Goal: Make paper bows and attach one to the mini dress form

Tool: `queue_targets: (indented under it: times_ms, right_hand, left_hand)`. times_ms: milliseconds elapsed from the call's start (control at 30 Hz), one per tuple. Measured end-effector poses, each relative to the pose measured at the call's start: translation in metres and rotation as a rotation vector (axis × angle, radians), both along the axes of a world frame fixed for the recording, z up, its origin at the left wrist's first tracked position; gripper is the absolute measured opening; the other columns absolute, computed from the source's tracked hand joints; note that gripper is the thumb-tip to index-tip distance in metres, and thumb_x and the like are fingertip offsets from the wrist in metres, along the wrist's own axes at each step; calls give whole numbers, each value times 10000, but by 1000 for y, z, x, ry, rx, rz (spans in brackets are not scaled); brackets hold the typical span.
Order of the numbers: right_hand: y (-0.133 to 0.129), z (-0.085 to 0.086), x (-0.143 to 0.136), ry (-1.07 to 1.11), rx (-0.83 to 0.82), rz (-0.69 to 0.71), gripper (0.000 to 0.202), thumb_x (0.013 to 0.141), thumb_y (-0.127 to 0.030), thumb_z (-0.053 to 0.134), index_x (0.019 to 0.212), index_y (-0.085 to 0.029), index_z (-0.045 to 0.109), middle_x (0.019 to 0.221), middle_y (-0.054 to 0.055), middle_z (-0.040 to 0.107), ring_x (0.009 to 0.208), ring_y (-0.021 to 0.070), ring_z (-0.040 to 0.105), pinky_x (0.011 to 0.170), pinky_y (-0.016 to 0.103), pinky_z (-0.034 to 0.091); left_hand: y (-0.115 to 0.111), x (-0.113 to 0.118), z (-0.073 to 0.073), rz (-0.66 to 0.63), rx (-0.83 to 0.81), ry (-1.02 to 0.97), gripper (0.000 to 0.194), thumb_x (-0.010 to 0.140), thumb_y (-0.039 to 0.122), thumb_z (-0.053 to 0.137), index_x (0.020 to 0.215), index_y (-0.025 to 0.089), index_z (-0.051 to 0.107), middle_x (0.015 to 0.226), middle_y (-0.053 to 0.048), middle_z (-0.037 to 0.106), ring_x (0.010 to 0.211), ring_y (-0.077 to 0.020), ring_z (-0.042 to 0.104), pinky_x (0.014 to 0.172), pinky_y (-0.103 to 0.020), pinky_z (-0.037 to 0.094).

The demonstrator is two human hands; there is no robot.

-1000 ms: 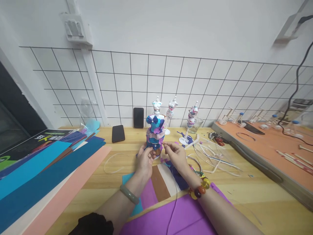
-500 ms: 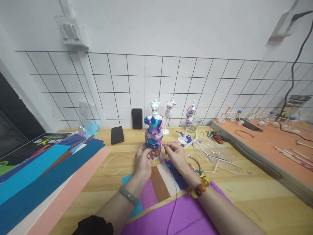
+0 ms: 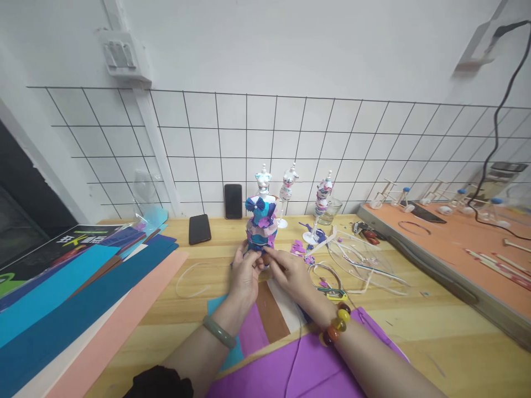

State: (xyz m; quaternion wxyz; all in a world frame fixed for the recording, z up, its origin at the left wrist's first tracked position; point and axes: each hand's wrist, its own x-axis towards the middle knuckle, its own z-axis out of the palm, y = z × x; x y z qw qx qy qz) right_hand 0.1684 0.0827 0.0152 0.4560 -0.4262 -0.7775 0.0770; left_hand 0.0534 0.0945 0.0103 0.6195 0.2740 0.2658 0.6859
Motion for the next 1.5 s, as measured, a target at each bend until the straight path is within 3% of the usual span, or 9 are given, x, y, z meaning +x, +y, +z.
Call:
queue_targets:
  times_ms: [200, 533, 600, 733, 833, 1000, 1233, 1500]
  right_hand:
    - [1, -1, 1, -272, 42, -90, 365, 840, -169, 400, 1187, -186, 514, 799, 76, 643, 688, 179, 586, 598, 255, 424]
    - [5, -5, 3, -311, 51, -90, 383, 833, -134, 384, 1191, -170, 514, 794, 89, 629, 672, 173, 570, 601, 249, 424]
    - [6, -5, 4, -253, 20, -62, 387, 827, -139, 397, 1193, -176, 516, 809, 94, 633, 687, 181, 571, 615, 264, 427]
    - [6, -3, 0, 138, -135, 79, 331, 823, -182, 428, 1114, -204, 582, 852, 71, 655, 758, 184, 588, 683, 286, 448]
    - [7, -1, -5, 298, -204, 131, 305, 843, -227, 406, 1076, -191, 599, 896, 53, 661, 783, 173, 594, 691, 283, 467]
    - [9, -1, -6, 548, -376, 114, 272, 785, -271, 483, 980, -156, 634, 741, 26, 649, 550, 125, 549, 511, 238, 458]
    - [12, 6, 1, 645, -368, 12, 213, 713, -228, 481, 820, -132, 639, 601, 0, 587, 419, 85, 447, 389, 191, 356]
    - [13, 12, 1, 748, -365, 1, 160, 635, -186, 491, 689, -133, 631, 493, -40, 495, 409, 71, 377, 396, 179, 296]
  left_hand:
    - [0, 0, 1, -6, -9, 8, 386, 586, 114, 627, 952, 198, 540, 560, 64, 523, 467, -58, 458, 485, -187, 357]
    - [1, 2, 1, 15, -35, 18, 407, 583, 109, 645, 966, 176, 526, 554, 67, 523, 451, -51, 448, 476, -180, 347]
    - [1, 2, 1, 17, -35, 20, 413, 581, 108, 647, 970, 174, 527, 556, 66, 526, 448, -49, 446, 475, -179, 347]
    - [2, 1, -1, 14, -28, 21, 437, 589, 112, 648, 1001, 180, 520, 574, 59, 538, 458, -52, 459, 479, -179, 352]
    - [3, 0, -2, 8, -19, 17, 436, 596, 115, 647, 1007, 181, 518, 599, 52, 551, 473, -54, 473, 494, -183, 363]
    - [5, -1, -3, 3, -17, 1, 391, 594, 95, 622, 966, 173, 533, 615, 44, 564, 494, -58, 488, 508, -185, 368]
    - [4, -2, -3, -2, -24, -13, 426, 610, 107, 595, 1024, 171, 523, 648, 27, 574, 498, -61, 491, 503, -187, 369]
    - [5, -4, -1, 43, -86, 15, 496, 580, 88, 571, 1059, 184, 483, 600, 34, 558, 483, -75, 498, 475, -186, 362]
